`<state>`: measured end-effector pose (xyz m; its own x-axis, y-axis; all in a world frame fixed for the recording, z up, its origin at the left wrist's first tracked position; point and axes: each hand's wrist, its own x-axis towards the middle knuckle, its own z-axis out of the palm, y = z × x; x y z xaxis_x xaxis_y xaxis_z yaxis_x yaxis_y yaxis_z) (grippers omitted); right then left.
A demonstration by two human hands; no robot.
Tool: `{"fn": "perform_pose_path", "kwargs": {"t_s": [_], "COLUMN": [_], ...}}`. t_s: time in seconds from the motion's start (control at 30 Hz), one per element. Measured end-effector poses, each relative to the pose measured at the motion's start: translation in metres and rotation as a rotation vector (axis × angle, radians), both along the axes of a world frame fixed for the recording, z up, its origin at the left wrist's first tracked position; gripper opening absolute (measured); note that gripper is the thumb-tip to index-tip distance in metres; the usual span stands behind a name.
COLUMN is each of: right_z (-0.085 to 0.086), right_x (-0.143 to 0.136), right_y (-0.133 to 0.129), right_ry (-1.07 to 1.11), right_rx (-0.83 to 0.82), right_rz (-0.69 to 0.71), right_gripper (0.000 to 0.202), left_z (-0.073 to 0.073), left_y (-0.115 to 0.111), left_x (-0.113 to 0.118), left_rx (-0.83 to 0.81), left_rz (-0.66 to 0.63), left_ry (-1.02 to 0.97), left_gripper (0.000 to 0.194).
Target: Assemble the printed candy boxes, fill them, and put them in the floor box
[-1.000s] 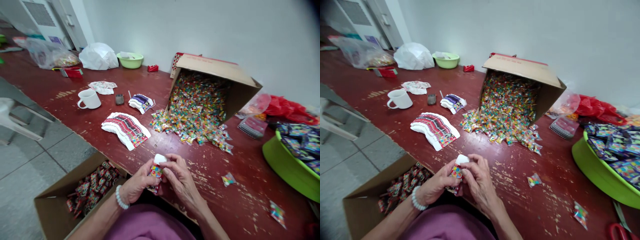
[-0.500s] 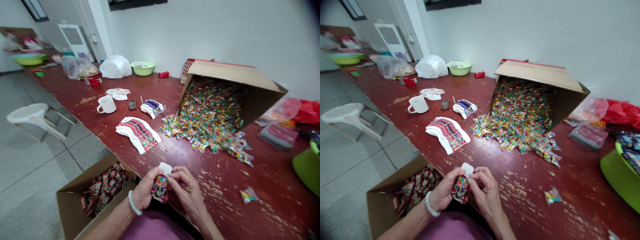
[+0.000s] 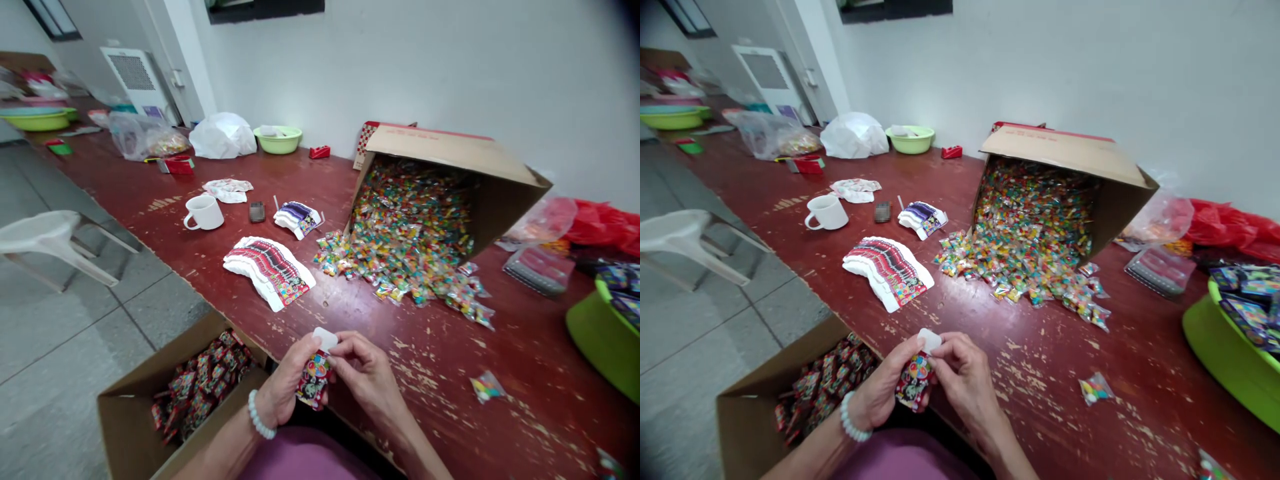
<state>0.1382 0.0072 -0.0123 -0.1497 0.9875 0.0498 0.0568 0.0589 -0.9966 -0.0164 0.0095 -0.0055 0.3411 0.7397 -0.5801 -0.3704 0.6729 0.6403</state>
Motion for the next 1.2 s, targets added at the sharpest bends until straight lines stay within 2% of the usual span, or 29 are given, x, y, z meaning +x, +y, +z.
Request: {"fn": "perform_pose_path", "kwargs": {"t_s": [0.1, 0.2, 0.27, 0.37, 0.5, 0.63, 0.83, 0.97, 1.07, 1.2], "right_z": [0.002, 0.007, 0.009, 0.006, -0.002, 0.001, 0.003, 0.003, 0.003, -0.001], "right_x": [-0.003, -0.001, 0.001, 0.001, -0.003, -0.007, -0.012, -0.011, -0.011, -0.014], "right_y": [0.0, -0.001, -0.002, -0.002, -0.001, 0.0, -0.001, 0.001, 0.002, -0.005], "right_ry": [0.07, -0.082, -0.147, -0.086, -0.035, 0.065, 0.092, 0.077, 0.001, -0.153], "right_rx": [-0.085, 0.058, 0.118, -0.005, -0.17, -0.281, -0.296, -0.323, -0.244, 0.076], "right_rz": [-0.061, 0.039, 0.107, 0.1, 0.061, 0.067, 0.048, 0.09, 0.097, 0.109], "right_gripper": [0.017, 0.013, 0.016, 0.023, 0.031, 0.043, 0.044, 0.039, 0.034, 0.02], "left_z": [0.004, 0.006, 0.005, 0.002, 0.003, 0.004, -0.003, -0.005, -0.002, -0.002], "left_y": [0.002, 0.003, 0.002, -0.002, -0.006, -0.005, -0.003, -0.003, -0.002, 0.003], "left_x": [0.001, -0.002, -0.003, -0.002, 0.002, 0.001, -0.005, -0.006, -0.008, -0.012], "left_rx": [0.031, 0.046, 0.066, 0.126, 0.17, 0.209, 0.239, 0.248, 0.181, 0.011], "left_rz": [-0.024, -0.092, -0.106, -0.07, -0.093, -0.137, -0.157, -0.163, -0.133, -0.009], "left_ry": [-0.038, -0.073, -0.054, 0.005, 0.074, 0.116, 0.143, 0.15, 0.096, -0.123], "left_gripper": [0.044, 0.045, 0.036, 0.029, 0.045, 0.057, 0.058, 0.057, 0.047, 0.023]}}
